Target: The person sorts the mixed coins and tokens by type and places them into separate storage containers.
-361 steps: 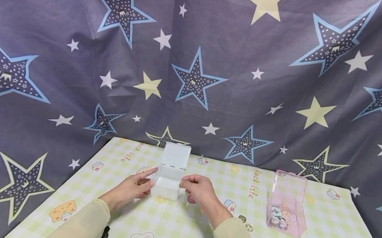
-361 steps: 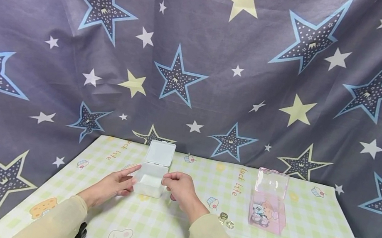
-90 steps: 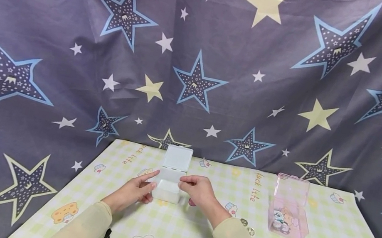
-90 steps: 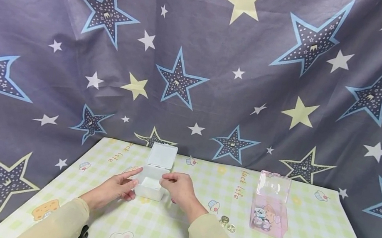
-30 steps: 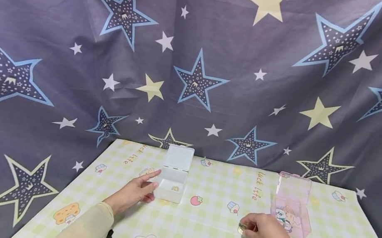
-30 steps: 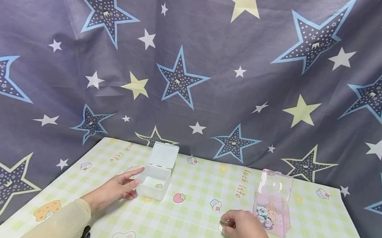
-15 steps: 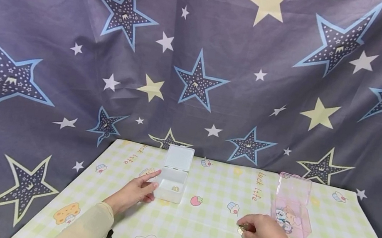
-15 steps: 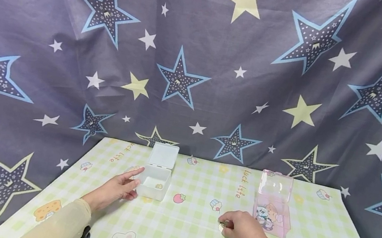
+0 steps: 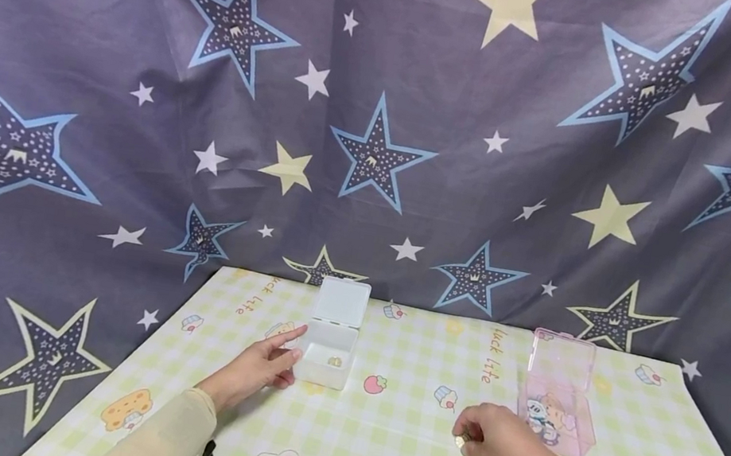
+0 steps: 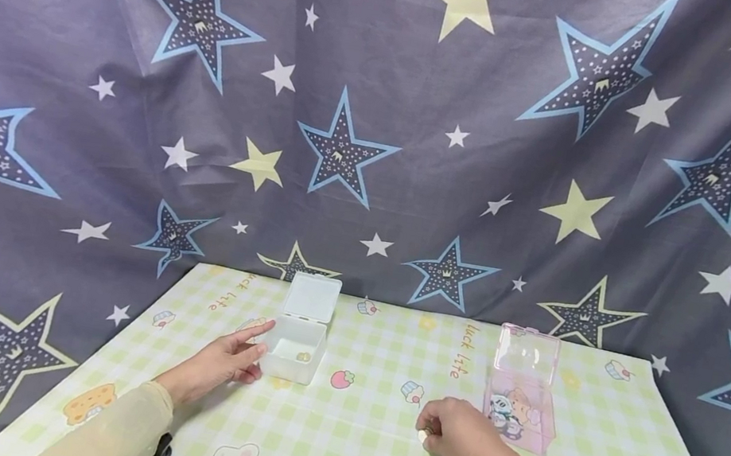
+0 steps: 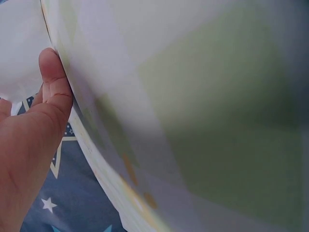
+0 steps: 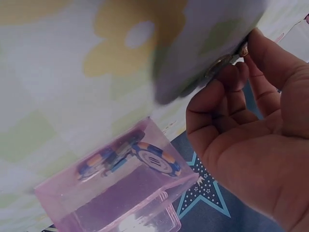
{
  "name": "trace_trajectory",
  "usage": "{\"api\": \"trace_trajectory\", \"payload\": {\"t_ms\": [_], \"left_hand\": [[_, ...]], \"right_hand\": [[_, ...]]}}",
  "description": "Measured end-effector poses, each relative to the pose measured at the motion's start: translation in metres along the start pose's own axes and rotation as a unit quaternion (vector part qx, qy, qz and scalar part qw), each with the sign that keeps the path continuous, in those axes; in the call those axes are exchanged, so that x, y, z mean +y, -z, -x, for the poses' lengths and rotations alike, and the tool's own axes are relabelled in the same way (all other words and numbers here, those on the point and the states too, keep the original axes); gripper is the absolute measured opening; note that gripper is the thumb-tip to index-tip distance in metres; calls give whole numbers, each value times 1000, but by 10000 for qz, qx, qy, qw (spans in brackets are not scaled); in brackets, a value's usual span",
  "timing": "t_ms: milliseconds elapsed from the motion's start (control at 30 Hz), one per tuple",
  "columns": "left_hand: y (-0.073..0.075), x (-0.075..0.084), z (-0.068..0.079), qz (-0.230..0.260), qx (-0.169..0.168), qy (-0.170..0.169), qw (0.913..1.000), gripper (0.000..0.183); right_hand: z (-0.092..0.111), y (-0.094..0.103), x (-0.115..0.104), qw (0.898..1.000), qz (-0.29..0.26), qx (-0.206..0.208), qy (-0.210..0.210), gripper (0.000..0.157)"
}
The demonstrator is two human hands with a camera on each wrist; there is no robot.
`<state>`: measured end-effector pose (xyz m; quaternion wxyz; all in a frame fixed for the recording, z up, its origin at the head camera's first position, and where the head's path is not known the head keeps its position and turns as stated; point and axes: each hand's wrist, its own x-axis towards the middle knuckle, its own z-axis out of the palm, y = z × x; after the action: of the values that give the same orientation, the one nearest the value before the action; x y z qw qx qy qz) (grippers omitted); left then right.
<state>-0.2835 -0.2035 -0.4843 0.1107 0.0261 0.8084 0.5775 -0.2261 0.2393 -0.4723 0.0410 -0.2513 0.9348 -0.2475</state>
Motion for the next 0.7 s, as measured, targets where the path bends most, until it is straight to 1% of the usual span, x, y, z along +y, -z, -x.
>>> {"api": "trace_trajectory", "payload": {"t_ms": [167, 367, 500, 600, 700], "left_hand": [[0, 0, 0, 18, -4, -1, 10000, 61], [0, -1, -1, 48, 1, 6, 10000, 61], [0, -1, -2, 58, 1, 4, 10000, 61], [0, -2, -2, 70, 30, 1, 10000, 61], [-1, -3, -2, 66, 39, -10, 10000, 61]], "right_hand": [[-2, 1, -1, 9998, 152, 86, -64, 23], [0, -1, -3, 9983, 390, 363, -256, 29], [2, -2, -3, 9968, 525, 531, -291, 31], [3, 1, -4, 9967, 552, 578, -155, 28], [3, 4, -5, 9965, 597, 570, 122, 24]]}}
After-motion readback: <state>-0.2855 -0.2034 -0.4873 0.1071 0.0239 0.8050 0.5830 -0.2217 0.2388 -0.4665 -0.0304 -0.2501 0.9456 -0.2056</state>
